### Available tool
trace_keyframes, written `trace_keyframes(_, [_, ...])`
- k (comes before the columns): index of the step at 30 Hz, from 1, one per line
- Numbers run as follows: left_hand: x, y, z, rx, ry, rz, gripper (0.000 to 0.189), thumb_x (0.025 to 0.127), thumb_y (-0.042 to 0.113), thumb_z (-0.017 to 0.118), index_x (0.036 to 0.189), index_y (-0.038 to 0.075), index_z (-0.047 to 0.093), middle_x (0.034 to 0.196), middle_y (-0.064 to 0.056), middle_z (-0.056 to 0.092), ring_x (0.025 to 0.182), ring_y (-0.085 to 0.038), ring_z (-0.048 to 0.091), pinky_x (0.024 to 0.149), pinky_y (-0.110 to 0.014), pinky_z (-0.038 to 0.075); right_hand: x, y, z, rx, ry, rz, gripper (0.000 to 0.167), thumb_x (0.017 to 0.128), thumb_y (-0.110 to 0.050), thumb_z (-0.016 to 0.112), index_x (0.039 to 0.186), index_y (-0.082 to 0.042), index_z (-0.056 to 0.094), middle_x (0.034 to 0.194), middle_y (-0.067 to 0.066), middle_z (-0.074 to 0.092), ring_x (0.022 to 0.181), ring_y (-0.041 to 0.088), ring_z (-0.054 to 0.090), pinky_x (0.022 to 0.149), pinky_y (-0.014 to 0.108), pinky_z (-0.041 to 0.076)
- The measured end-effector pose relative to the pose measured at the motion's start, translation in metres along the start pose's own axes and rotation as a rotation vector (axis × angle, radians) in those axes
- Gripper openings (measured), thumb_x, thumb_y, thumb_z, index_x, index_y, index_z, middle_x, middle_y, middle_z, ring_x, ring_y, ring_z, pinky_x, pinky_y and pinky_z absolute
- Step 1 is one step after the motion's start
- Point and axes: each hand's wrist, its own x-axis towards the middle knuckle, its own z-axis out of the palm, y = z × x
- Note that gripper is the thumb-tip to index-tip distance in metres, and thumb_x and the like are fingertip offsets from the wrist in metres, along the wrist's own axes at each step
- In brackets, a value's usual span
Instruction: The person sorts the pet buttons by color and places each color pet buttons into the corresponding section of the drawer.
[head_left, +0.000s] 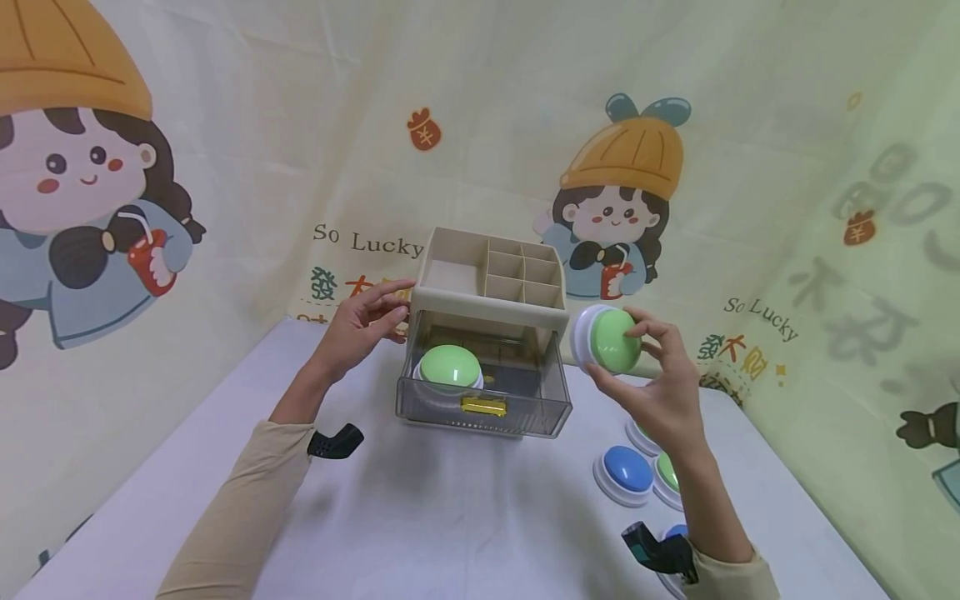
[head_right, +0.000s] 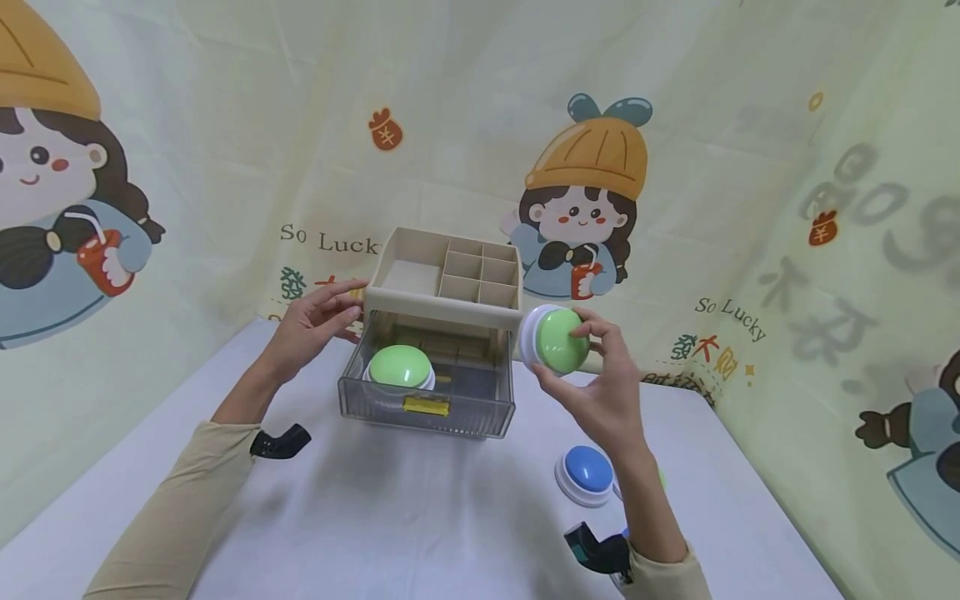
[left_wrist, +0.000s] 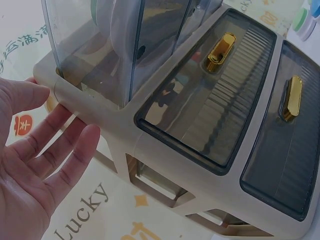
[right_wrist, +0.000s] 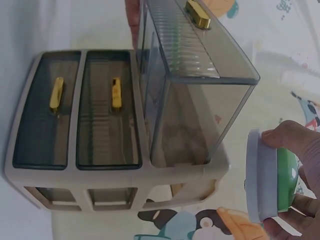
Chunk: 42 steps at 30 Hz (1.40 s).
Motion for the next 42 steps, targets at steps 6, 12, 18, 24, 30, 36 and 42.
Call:
trace_keyframes(6, [-0.001,-0.001,-0.001,-0.009,-0.002,0.002,0.043,0.103,0.009,0.061,0.145,0.012,0.058,0.116,-0.009,0.07,0.101,-0.016,0.069,0.074,-0.033,0.063,0.001,-0.009,0.004,0.023,-0.014,-0.041,0.061,0.074,-0.007,0.091,0.122,-0.004,0.054,0.151,-0.005,0.053,0.138,0.017,0.048,0.104,0.054,0.045])
trace_keyframes(12, [-0.001,-0.001,0.0,-0.01,0.002,-0.004,0.043,0.102,0.009,0.062,0.145,0.012,0.058,0.117,-0.014,0.069,0.101,-0.017,0.069,0.074,-0.034,0.063,0.002,-0.02,0.009,0.046,-0.034,-0.089,0.062,0.073,-0.005,0.092,0.121,-0.005,0.054,0.151,-0.002,0.053,0.139,0.018,0.048,0.104,0.06,0.046])
trace_keyframes(18, [0.0,-0.002,0.0,-0.008,-0.002,0.007,0.042,0.103,0.009,0.061,0.145,0.012,0.058,0.116,-0.012,0.07,0.102,-0.016,0.069,0.075,-0.031,0.063,0.003,-0.03,0.015,0.076,-0.08,-0.153,0.061,0.071,-0.003,0.091,0.119,-0.005,0.054,0.149,0.001,0.054,0.137,0.022,0.049,0.105,0.063,0.046])
trace_keyframes(24, [0.0,-0.001,0.001,-0.006,-0.002,0.011,0.042,0.103,0.009,0.06,0.145,0.011,0.057,0.116,-0.011,0.07,0.103,-0.015,0.069,0.075,-0.031,0.063,0.003,-0.035,0.02,0.093,-0.133,-0.176,0.06,0.071,-0.005,0.092,0.118,-0.007,0.055,0.148,0.003,0.055,0.135,0.022,0.052,0.105,0.063,0.047])
trace_keyframes(30, [0.001,0.0,0.0,-0.011,-0.004,0.012,0.042,0.103,0.009,0.061,0.145,0.012,0.058,0.117,-0.012,0.07,0.101,-0.016,0.069,0.075,-0.031,0.063,0.008,-0.039,0.022,0.111,-0.192,-0.188,0.061,0.07,-0.005,0.093,0.119,-0.009,0.056,0.149,0.005,0.055,0.136,0.023,0.052,0.103,0.064,0.048])
trace_keyframes(36, [0.001,0.0,0.0,0.001,0.005,0.011,0.042,0.103,0.009,0.061,0.144,0.013,0.059,0.116,-0.011,0.071,0.1,-0.016,0.07,0.074,-0.031,0.063,0.014,-0.041,0.025,0.114,-0.263,-0.207,0.06,0.071,-0.005,0.092,0.119,-0.008,0.055,0.149,0.003,0.055,0.138,0.023,0.05,0.103,0.058,0.05])
trace_keyframes(42, [0.0,0.0,0.0,-0.001,0.003,0.006,0.042,0.103,0.009,0.061,0.145,0.012,0.058,0.117,-0.011,0.071,0.102,-0.016,0.069,0.075,-0.031,0.063,0.019,-0.039,0.029,0.127,-0.342,-0.182,0.056,0.074,-0.007,0.09,0.118,-0.013,0.056,0.147,0.003,0.058,0.136,0.024,0.051,0.101,0.057,0.05])
